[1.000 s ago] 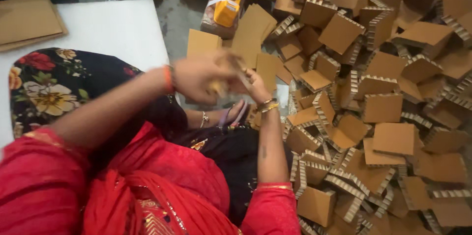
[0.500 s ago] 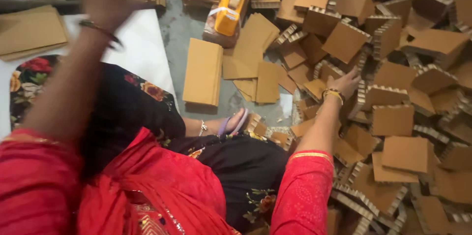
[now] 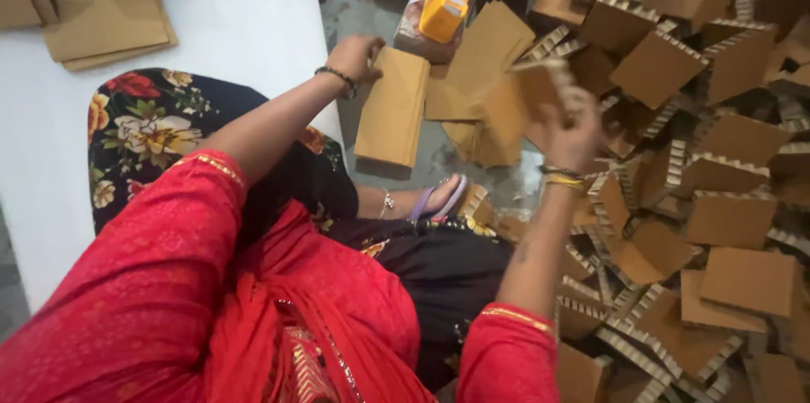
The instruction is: The person sits on the floor and assembles small cardboard boxes by folding the flaps and securing them with tape from a handheld dispenser. The person repeatedly picks up flat cardboard pieces, folds them into box shapes, and applies tape to the seams.
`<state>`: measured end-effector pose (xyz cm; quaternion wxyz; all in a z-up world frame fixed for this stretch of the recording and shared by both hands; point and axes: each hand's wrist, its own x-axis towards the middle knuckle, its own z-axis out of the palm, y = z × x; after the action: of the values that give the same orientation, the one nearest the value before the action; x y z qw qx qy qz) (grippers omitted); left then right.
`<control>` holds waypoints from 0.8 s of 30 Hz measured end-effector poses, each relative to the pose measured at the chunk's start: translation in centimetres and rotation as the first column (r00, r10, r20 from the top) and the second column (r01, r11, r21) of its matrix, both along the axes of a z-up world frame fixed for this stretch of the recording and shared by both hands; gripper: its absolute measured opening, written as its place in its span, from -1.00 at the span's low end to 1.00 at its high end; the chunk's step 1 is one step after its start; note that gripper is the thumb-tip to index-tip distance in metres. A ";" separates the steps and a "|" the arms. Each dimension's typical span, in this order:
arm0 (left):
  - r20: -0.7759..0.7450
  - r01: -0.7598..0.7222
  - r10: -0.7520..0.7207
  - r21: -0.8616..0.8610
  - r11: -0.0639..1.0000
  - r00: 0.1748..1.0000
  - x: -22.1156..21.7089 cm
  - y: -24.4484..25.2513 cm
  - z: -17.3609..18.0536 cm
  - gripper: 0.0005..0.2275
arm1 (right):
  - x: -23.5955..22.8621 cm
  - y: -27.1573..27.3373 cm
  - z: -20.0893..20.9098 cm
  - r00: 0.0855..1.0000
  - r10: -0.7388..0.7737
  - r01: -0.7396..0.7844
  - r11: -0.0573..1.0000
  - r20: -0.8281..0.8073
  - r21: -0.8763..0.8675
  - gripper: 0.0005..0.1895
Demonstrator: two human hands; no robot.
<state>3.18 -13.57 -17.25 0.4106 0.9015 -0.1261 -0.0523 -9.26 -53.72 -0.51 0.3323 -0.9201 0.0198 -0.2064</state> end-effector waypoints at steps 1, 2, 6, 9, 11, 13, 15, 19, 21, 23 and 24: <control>0.022 -0.004 0.004 -0.040 0.999 1.000 0.1 0.1 0.2 -0.56 | 0.2 3.7 -0.5 0.991 0.124 -0.133 0.959 0.050 0.250 -0.66; 0.018 -0.006 0.007 -0.048 0.999 1.000 -0.2 0.4 0.3 -0.53 | -0.7 7.3 -1.1 0.954 0.299 -0.267 0.876 -0.018 0.402 -0.77; 0.071 0.013 -0.005 -0.107 0.994 0.997 -0.3 0.6 1.9 -0.54 | -2.1 17.4 -2.9 0.922 0.270 -0.256 0.963 -0.276 0.089 -0.58; 0.123 0.039 -0.031 -0.070 0.997 0.992 -0.9 1.0 4.2 -0.57 | -2.0 19.8 -4.0 0.924 0.326 -0.313 0.945 -0.203 0.094 -0.52; 0.163 0.103 -0.087 -0.089 0.991 0.983 -1.3 0.9 6.3 -0.60 | -2.3 20.2 -4.1 0.939 0.239 -0.269 0.958 -0.248 -0.098 -0.47; 0.207 0.205 -0.169 -0.168 0.964 0.964 -1.9 0.8 8.4 -0.66 | -2.8 20.6 -3.7 0.972 0.178 -0.216 0.936 -0.156 -0.279 -0.43; 0.155 0.317 -0.301 -0.096 0.943 0.941 -2.3 1.0 10.3 -0.77 | -3.6 21.0 -3.5 0.985 0.160 -0.120 0.897 0.060 -0.425 -0.41; 0.089 0.455 -0.454 0.008 0.891 0.887 -3.5 1.5 12.8 -0.63 | -3.7 21.4 -4.0 0.986 0.161 -0.165 0.905 -0.044 -0.393 -0.45; 0.145 0.431 -0.434 0.058 0.901 0.889 -4.8 1.1 13.0 -0.62 | -3.1 20.9 -4.0 0.986 0.156 -0.164 0.901 -0.052 -0.401 -0.54; 0.190 0.386 -0.399 0.102 0.917 0.897 -5.5 0.7 13.0 -0.65 | -2.4 18.9 -3.7 0.950 0.304 -0.272 0.916 0.065 -0.296 -0.62; 0.206 0.355 -0.373 0.119 0.927 0.905 -5.9 0.4 12.8 -0.68 | -2.0 17.4 -3.9 0.919 0.371 -0.332 0.910 0.130 -0.248 -0.65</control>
<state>-2.68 -13.17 -4.41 0.3409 0.8777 -0.3355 -0.0303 -11.22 -36.34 -4.37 0.2600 -0.9180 -0.1992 -0.2236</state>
